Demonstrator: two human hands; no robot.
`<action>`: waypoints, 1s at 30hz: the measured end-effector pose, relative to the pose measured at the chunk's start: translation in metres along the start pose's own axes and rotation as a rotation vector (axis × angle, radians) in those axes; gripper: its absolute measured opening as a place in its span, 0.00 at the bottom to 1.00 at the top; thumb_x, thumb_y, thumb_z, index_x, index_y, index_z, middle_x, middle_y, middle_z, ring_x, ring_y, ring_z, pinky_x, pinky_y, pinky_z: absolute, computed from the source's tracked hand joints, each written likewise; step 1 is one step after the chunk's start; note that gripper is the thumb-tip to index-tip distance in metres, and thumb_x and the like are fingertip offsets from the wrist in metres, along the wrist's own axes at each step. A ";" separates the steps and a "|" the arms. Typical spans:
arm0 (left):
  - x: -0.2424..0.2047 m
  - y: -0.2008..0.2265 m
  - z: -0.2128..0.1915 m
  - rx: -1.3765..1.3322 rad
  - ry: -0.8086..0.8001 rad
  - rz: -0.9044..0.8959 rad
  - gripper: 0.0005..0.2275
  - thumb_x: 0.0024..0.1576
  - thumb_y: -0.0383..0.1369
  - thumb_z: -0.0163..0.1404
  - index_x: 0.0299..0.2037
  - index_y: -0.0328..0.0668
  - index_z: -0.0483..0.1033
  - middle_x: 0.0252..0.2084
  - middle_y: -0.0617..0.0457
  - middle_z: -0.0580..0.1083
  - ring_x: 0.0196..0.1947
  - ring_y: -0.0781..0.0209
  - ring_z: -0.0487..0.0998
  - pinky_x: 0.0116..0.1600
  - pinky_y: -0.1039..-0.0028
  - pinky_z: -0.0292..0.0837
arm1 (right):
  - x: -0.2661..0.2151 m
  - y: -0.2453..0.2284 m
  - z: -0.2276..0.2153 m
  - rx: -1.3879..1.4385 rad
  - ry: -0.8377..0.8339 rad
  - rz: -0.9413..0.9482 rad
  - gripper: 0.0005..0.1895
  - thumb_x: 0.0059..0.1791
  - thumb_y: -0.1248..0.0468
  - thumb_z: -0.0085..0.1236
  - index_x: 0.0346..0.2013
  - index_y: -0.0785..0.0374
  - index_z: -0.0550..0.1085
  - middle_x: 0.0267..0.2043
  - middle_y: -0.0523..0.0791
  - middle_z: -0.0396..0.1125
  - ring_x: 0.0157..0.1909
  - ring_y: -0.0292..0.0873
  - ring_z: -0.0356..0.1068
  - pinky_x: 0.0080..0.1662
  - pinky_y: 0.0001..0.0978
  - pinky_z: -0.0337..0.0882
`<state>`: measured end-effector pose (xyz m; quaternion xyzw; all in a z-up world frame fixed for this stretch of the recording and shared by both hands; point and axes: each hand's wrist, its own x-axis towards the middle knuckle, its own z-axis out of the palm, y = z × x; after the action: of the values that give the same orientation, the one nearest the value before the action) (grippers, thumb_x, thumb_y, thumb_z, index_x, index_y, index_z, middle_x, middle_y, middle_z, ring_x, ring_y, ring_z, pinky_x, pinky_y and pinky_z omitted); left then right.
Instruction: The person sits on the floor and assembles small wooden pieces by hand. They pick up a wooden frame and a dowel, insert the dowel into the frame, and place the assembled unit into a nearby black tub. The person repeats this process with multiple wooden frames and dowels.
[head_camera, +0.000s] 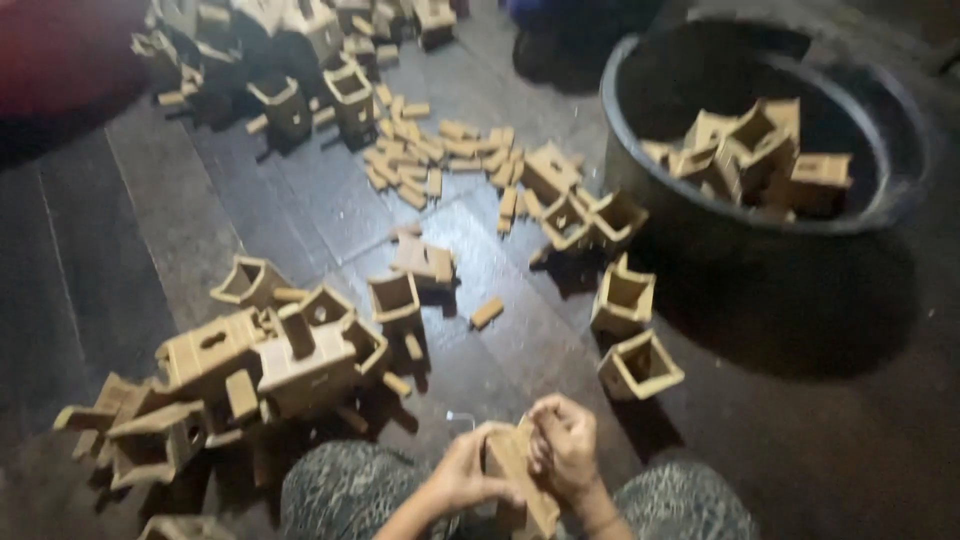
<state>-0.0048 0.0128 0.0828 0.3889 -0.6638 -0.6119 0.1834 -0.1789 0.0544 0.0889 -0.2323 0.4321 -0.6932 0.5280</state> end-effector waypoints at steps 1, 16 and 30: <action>-0.002 0.011 -0.002 0.003 0.008 0.019 0.37 0.29 0.44 0.74 0.53 0.50 0.76 0.42 0.61 0.81 0.43 0.72 0.78 0.49 0.81 0.73 | 0.001 0.001 -0.002 -0.004 -0.013 -0.016 0.15 0.50 0.62 0.61 0.28 0.71 0.70 0.05 0.44 0.50 0.05 0.36 0.49 0.08 0.31 0.51; -0.008 0.011 0.032 0.164 0.283 0.234 0.41 0.43 0.46 0.72 0.62 0.34 0.64 0.52 0.42 0.78 0.50 0.49 0.81 0.56 0.62 0.79 | 0.024 -0.001 0.005 0.009 0.077 -0.194 0.11 0.51 0.67 0.60 0.28 0.70 0.73 0.07 0.40 0.50 0.06 0.36 0.51 0.09 0.29 0.56; -0.011 0.032 0.004 -0.039 0.077 -0.187 0.38 0.32 0.37 0.74 0.57 0.49 0.72 0.51 0.56 0.79 0.49 0.65 0.80 0.54 0.73 0.80 | 0.004 -0.024 -0.020 0.080 -0.205 -0.047 0.27 0.53 0.50 0.55 0.56 0.70 0.70 0.39 0.52 0.71 0.40 0.50 0.72 0.44 0.47 0.76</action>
<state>-0.0098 0.0216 0.1152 0.4689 -0.6051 -0.6237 0.1584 -0.2083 0.0596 0.0979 -0.2908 0.3421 -0.6947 0.5620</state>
